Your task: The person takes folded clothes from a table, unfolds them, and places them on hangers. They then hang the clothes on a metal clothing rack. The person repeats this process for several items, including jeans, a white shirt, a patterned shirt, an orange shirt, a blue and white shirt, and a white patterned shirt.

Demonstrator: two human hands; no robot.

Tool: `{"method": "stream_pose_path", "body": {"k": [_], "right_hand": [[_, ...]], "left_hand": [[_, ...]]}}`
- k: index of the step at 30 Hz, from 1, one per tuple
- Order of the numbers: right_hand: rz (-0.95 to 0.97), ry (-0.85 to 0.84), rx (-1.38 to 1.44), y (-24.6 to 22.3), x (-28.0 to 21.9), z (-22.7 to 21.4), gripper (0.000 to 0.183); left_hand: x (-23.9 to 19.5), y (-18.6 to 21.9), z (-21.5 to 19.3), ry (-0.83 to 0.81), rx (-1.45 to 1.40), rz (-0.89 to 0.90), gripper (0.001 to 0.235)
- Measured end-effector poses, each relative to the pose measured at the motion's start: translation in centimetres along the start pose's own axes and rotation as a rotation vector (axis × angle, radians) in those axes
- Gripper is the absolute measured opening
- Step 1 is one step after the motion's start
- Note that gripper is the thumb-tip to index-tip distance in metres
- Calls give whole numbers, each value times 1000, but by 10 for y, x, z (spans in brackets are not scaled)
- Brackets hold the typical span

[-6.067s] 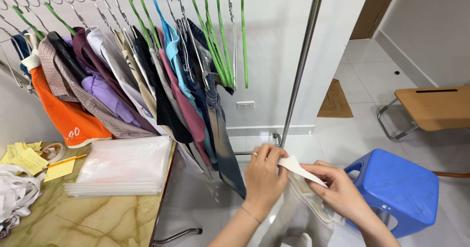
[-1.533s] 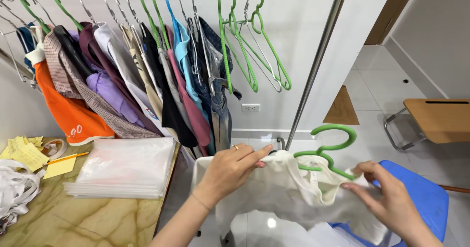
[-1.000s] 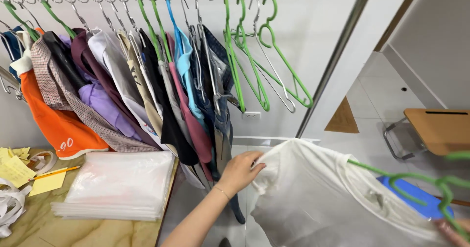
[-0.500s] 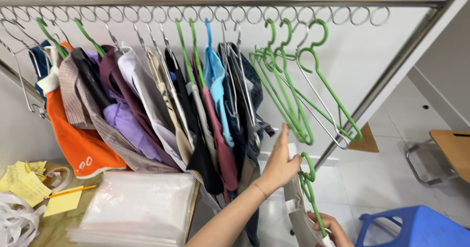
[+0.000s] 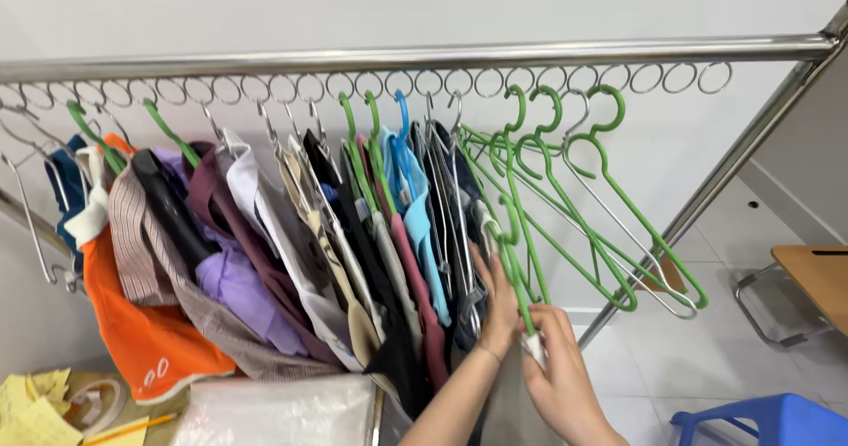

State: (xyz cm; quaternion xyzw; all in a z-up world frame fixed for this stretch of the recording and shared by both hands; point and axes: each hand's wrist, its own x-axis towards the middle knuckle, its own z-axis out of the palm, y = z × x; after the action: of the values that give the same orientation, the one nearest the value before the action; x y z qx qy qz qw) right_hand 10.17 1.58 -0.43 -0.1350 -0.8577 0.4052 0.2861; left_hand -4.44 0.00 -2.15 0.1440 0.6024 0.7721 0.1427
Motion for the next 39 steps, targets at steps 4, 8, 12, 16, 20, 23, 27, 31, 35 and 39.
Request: {"method": "stream_pose_path", "body": {"k": [4, 8, 12, 16, 20, 23, 27, 31, 35, 39], "right_hand": [[131, 55, -1, -18, 49, 21, 40], [265, 85, 4, -59, 84, 18, 38], [289, 155, 29, -84, 105, 5, 36], [224, 198, 4, -92, 124, 4, 37], [187, 208, -32, -93, 136, 5, 36], [166, 210, -65, -71, 158, 10, 35], [96, 200, -110, -32, 176, 28, 44], [84, 150, -207, -31, 158, 34, 56], [4, 96, -279, -36, 128, 32, 56], [188, 31, -341, -44, 93, 31, 53]], "left_hand": [[-16, 11, -14, -133, -227, -23, 81], [-5, -16, -22, -200, 30, 223, 67], [-17, 21, -21, -99, -154, -128, 69], [-22, 27, -20, -52, 42, -74, 66], [-19, 24, -17, -80, -143, -148, 67], [-16, 13, -16, -104, -228, -136, 67], [-29, 42, -21, -195, -41, -232, 75], [-36, 42, -27, -274, 176, -322, 75], [-42, -3, -23, -323, 406, -489, 79], [-47, -34, -29, -242, 401, -380, 63]]}}
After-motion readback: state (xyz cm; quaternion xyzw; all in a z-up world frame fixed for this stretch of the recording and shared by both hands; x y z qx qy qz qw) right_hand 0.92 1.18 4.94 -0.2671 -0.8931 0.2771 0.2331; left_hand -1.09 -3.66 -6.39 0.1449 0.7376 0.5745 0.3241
